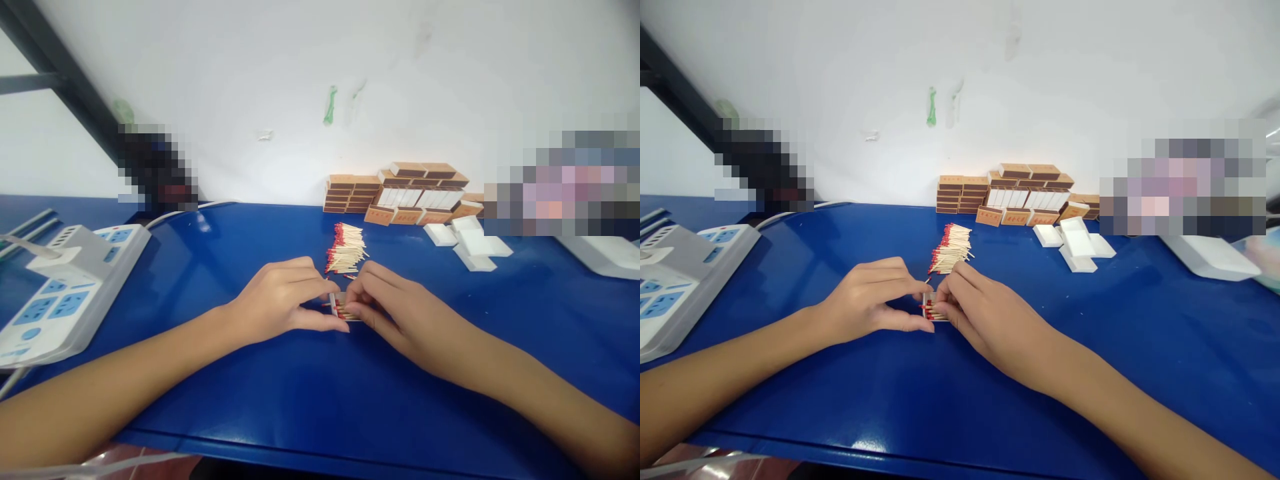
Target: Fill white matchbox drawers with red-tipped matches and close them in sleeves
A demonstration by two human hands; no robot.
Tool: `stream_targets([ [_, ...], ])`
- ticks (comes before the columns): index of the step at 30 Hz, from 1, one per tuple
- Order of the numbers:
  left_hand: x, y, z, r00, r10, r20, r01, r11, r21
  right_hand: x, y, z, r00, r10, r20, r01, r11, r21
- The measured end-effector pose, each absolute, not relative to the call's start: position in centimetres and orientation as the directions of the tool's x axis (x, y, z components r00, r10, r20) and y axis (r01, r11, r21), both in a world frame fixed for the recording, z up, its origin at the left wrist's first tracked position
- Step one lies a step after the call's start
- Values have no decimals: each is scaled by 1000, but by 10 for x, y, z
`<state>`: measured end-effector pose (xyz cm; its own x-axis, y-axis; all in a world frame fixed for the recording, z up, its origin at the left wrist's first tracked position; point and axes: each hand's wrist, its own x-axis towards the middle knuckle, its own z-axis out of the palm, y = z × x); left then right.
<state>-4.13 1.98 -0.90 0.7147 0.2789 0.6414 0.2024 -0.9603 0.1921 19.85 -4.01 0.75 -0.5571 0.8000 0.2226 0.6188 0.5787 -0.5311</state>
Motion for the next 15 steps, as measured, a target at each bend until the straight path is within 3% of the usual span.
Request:
stream_targets([
  [5, -41, 21, -10, 687, 278, 671, 206, -960, 187, 199, -41, 11, -518, 793, 321, 652, 609, -452],
  [11, -45, 26, -7, 671, 333, 662, 269, -942, 201, 221, -29, 21, -488, 803, 342, 658, 595, -462],
  [15, -47, 31, -5, 628, 379, 680, 336, -920, 202, 244, -16, 18, -504, 848, 163, 715, 515, -472],
])
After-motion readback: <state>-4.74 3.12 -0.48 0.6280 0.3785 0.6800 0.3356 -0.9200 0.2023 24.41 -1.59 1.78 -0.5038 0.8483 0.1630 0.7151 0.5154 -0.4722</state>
